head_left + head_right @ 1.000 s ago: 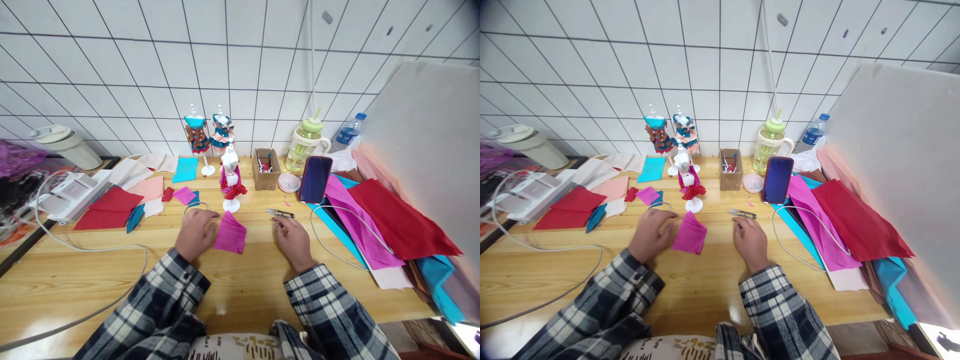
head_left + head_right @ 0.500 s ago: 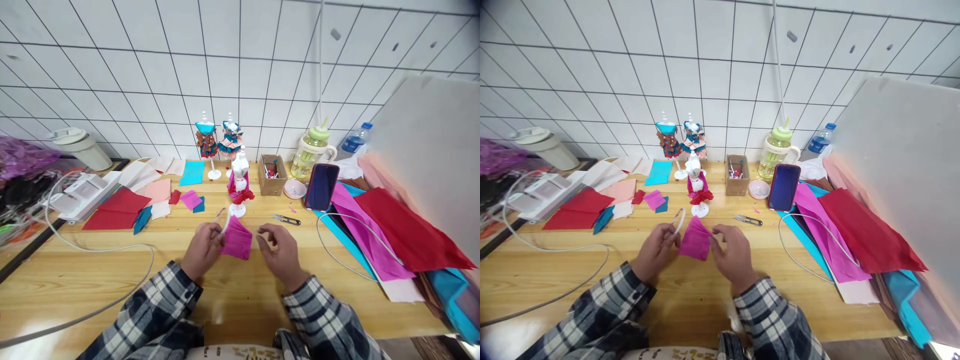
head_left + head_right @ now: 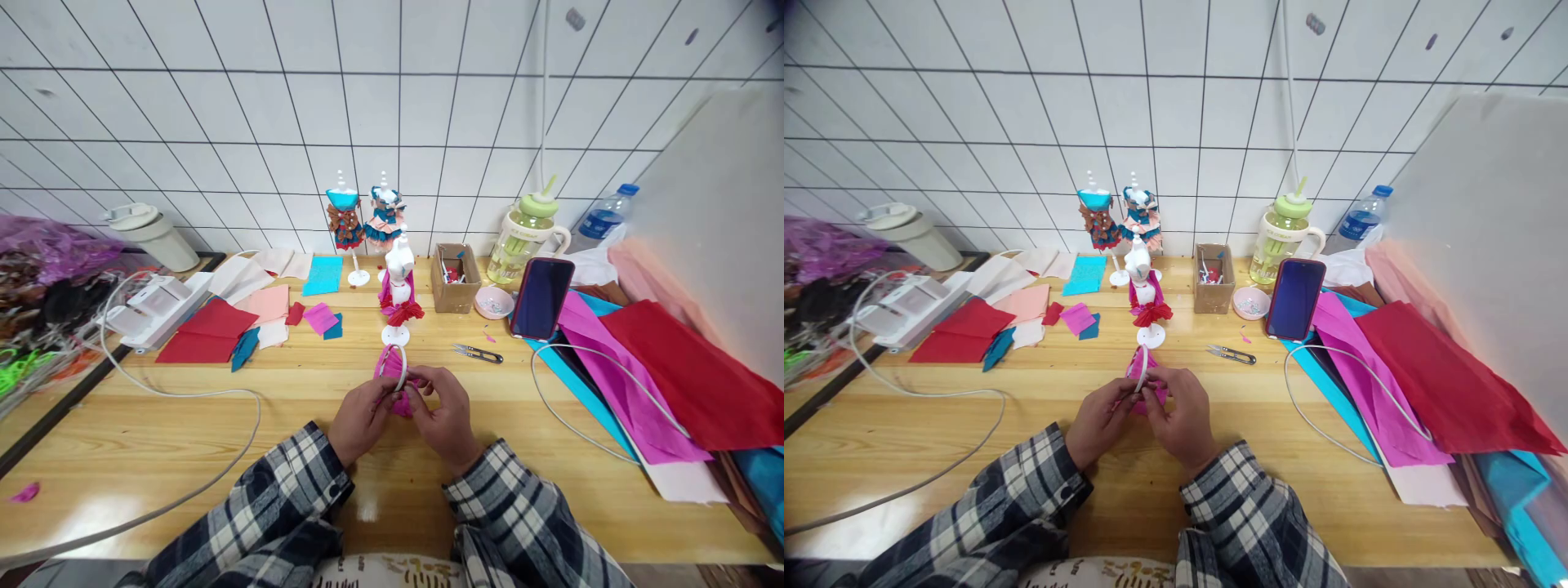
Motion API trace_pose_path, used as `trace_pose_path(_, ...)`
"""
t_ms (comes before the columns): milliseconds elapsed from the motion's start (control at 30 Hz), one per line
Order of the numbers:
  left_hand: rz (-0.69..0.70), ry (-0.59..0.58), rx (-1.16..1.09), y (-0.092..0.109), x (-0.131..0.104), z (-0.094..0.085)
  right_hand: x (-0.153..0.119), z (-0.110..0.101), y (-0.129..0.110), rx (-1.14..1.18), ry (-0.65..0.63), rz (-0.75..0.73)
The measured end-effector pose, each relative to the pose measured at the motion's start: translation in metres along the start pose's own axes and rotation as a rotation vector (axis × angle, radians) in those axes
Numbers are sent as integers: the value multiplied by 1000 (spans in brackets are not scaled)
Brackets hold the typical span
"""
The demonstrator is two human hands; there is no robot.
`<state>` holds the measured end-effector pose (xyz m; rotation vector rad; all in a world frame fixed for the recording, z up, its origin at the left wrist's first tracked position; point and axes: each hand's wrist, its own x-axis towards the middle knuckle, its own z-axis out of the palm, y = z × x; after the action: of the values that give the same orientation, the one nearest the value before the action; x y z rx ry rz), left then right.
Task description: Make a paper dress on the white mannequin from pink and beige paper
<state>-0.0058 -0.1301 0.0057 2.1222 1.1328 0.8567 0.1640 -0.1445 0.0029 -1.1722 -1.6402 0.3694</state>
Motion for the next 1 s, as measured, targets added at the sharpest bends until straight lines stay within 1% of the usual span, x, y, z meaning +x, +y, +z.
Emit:
trace_pose_path(100, 11, -2, 101, -2, 1, 3, 2, -1, -2, -50, -51, -22)
trace_pose_path(267, 34, 12, 193, -6, -1, 3, 1, 1, 2, -44, -51, 58)
trace_pose_path(400, 68, -19, 262, -9, 0, 2, 4, -1, 5, -34, -106, 94)
trace_pose_path(467, 54, -32, 273, -9, 0, 2, 5, -2, 6, -31, -111, 106)
trace_pose_path(533, -13, -2, 238, -9, 0, 3, 6, -3, 6, -27, -102, 99)
trace_pose_path(600, -92, 72, 149, -7, -1, 4, 5, -4, 6, -19, -81, 68)
trace_pose_path(667, -135, 120, 42, -5, -2, 4, 3, -3, 5, -10, -63, 21)
trace_pose_path(767, -142, 69, -28, -3, -2, 2, 1, -2, 3, 16, -16, -8)
trace_pose_path(833, -136, 41, -48, -1, -3, 0, 0, -1, 3, 49, 7, 26)
trace_pose_path(933, -113, 29, -104, 1, -3, -1, 0, 0, 3, 105, -45, 115)
trace_pose_path(1000, -99, 16, -115, 2, -4, -2, 1, 1, 2, 107, -87, 131)
